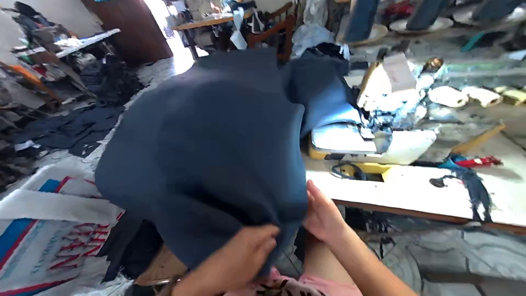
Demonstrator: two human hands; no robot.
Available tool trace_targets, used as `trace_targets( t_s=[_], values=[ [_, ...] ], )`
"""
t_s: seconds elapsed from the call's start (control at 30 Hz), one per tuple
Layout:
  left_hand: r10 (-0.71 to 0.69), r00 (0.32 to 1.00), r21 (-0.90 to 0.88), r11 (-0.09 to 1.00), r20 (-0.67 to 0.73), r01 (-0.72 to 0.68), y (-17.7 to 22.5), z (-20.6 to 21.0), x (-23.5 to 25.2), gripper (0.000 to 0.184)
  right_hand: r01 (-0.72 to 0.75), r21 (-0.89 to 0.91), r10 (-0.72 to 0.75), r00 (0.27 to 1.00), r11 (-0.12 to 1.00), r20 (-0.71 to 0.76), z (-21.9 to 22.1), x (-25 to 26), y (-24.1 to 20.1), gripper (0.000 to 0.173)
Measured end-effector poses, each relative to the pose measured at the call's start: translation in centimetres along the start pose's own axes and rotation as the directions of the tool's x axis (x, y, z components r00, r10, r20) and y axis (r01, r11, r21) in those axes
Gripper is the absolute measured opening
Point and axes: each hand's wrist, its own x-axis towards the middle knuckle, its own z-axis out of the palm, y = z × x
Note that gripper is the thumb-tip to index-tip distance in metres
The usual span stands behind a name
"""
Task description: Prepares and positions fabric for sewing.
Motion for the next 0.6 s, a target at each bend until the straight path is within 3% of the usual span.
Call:
trace_targets(
  t_s=[0.07, 0.13, 0.23, 0.3, 0.37, 0.47, 0.6],
  values=[
    [0.077, 0.967, -0.072, 0.996, 0.242, -0.061, -0.5, 3.6, -1.4, 0.026, -0.006, 0.011, 0.009, 0.951, 1.0, -0.31, -0.1, 0.7, -0.9, 0.023],
    [0.176, 0.904, -0.039, 0.984, 0.389, -0.175, -1.3, 4.9, -1.3, 0.024, 0.009, -0.091, -0.046, 0.908, 0.996, -0.416, -1.3, 0.7, -0.6, 0.018],
    [0.308, 0.942, 0.265, 0.905, 0.135, -0.334, -0.7, 2.9, 3.7, 0.024, 0.162, -0.267, -0.238, 0.928, 0.95, -0.286, -3.4, -1.3, 1.5, 0.035],
    [0.441, 0.897, 0.436, 0.813, -0.025, -0.387, -0.9, 1.2, 9.3, 0.031, 0.235, -0.359, -0.333, 0.912, 0.903, -0.241, -4.4, -2.7, 3.4, 0.041],
    [0.538, 0.843, 0.494, 0.738, -0.018, -0.46, -1.5, 0.1, 14.5, 0.037, 0.258, -0.394, -0.369, 0.899, 0.882, -0.237, -5.1, -3.9, 4.7, 0.044],
    [0.545, 0.83, 0.482, 0.698, 0.122, -0.529, -1.9, 0.2, 18.8, 0.042, 0.28, -0.405, -0.396, 0.887, 0.87, -0.237, -6.5, -5.4, 5.5, 0.044],
    [0.569, 0.805, 0.203, 0.779, 0.168, -0.593, -1.6, 0.4, 20.2, 0.017, 0.267, -0.363, -0.355, 0.912, 0.893, -0.204, -8.2, -6.3, 4.8, 0.042]
  ],
)
